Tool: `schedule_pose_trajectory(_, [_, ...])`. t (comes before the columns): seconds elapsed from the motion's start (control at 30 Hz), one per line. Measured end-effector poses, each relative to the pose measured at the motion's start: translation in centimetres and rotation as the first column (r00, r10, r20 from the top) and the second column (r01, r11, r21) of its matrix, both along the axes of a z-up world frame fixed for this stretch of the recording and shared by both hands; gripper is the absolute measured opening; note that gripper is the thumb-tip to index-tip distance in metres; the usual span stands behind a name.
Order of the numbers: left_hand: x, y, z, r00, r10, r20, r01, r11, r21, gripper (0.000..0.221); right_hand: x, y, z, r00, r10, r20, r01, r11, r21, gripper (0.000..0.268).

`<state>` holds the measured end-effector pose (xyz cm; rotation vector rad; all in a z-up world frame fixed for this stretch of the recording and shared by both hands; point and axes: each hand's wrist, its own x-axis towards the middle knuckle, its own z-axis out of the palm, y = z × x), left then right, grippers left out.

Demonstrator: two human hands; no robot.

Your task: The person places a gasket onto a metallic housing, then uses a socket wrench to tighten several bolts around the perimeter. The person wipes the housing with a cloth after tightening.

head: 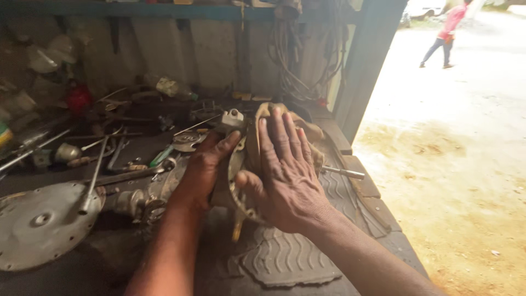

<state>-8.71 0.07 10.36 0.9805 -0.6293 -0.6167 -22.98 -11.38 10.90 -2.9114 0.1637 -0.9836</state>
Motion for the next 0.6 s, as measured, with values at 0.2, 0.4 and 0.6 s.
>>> schedule_pose_trajectory(0.2, [0.2,0.1,-0.4,0.993,-0.072,-0.093,0.062,0.992,-0.107,0.043,-1.4,2.0,0.0,0.968,0.207,-0.14,-0.209,0.978,-0.003,0.097])
schedule_pose_trajectory(0.4, [1.2,0.2,-1.2,0.997,0.081,0.0,-0.081,0.992,0.101,0.041,-4.1,2.7,-0.2,0.946,0.307,-0.108,-0.306,0.952,0.024,0.07])
schedule_pose_trajectory(0.6, [1.6,0.1,-1.4,0.991,0.133,0.027,-0.135,0.98,0.149,0.042,-4.9,1.8,0.9,0.899,0.363,-0.245,-0.379,0.925,-0.02,0.058])
